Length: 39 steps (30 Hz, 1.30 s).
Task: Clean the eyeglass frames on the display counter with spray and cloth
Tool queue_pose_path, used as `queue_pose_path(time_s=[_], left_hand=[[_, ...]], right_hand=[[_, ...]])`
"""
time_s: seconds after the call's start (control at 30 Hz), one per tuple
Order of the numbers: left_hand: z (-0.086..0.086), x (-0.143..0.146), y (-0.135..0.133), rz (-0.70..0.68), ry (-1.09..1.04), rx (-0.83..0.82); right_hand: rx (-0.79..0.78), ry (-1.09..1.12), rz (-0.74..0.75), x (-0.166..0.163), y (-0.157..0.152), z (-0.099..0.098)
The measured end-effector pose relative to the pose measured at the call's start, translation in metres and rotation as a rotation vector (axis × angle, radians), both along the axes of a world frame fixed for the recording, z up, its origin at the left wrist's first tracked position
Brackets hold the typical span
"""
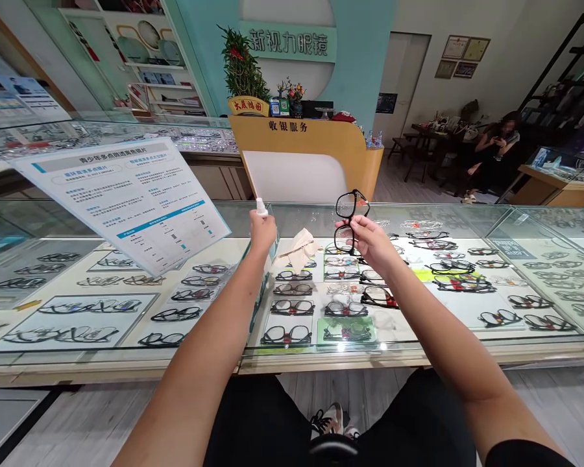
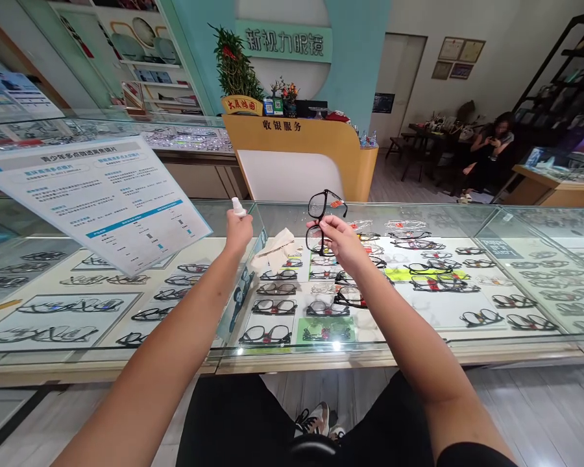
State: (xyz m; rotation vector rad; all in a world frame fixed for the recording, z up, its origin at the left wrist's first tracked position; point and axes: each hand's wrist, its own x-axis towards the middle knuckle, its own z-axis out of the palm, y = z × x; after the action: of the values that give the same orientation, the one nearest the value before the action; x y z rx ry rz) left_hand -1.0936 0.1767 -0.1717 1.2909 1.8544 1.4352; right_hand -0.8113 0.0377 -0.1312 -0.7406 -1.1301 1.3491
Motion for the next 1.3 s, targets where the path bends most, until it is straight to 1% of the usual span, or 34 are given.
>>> queue_pose_path(time_s=[0.1,0.2,0.33,0.43,0.5,0.6,0.63,0.67,0.7,0.73,0.77,0.83,0.87,0.9,0.93,1.0,1.1,1.3], left_hand=[[-0.014,-0.012,0.007,-0.036,0.032,-0.029],[-0.021,-0.016,0.007,-0.067,0.07,-0.035],[-0.022,-0.015,0.007,-0.073,0.094,-0.045],[-0.016,-0.009,0.002,-0.036,0.093,-0.031],[-0.007,-0.002,-0.006,0.035,0.129,0.061],[0.011,0.013,-0.026,0.139,0.232,0.309],[0.016,0.018,-0.033,0.143,0.268,0.39],[0.021,0.023,-0.039,0.115,0.3,0.449],[0.024,0.028,-0.044,0.051,0.331,0.481],[0.025,0.032,-0.049,-0.046,0.366,0.477],[0.025,0.035,-0.051,-0.162,0.409,0.439],[0.02,0.04,-0.052,-0.391,0.527,0.278],[0.017,0.041,-0.051,-0.472,0.597,0.187],[0.012,0.042,-0.05,-0.52,0.661,0.108],[0.008,0.042,-0.047,-0.542,0.712,0.05],[0.0,0.042,-0.043,-0.548,0.756,-0.013],[-0.005,0.039,-0.038,-0.535,0.751,-0.036],[-0.008,0.035,-0.035,-0.515,0.674,-0.055]], right_hand=[[-0.009,-0.006,0.002,0.0,0.0,-0.001],[-0.01,-0.013,0.002,0.0,0.0,-0.002],[-0.006,-0.01,0.007,-0.001,0.001,-0.002],[-0.006,-0.015,0.01,0.0,0.001,-0.002],[-0.01,-0.009,0.011,0.0,0.001,-0.001],[-0.004,-0.002,0.002,0.0,0.001,0.0],[0.001,-0.005,-0.001,0.001,0.001,0.0],[0.007,-0.01,-0.002,0.001,0.0,0.001],[0.011,-0.016,-0.001,0.001,0.0,0.002],[0.012,-0.02,0.001,0.001,0.0,0.002],[0.011,-0.022,0.002,0.001,-0.001,0.002],[0.009,-0.022,0.002,0.0,-0.001,0.002],[0.009,-0.018,0.001,0.0,-0.001,0.002],[0.008,-0.014,0.002,0.0,-0.001,0.002],[0.008,-0.01,0.001,0.0,-0.001,0.002],[0.006,-0.011,0.002,0.0,-0.001,0.001],[0.0,-0.023,0.002,0.0,0.0,0.001],[0.005,-0.028,0.003,0.0,0.0,0.0]])
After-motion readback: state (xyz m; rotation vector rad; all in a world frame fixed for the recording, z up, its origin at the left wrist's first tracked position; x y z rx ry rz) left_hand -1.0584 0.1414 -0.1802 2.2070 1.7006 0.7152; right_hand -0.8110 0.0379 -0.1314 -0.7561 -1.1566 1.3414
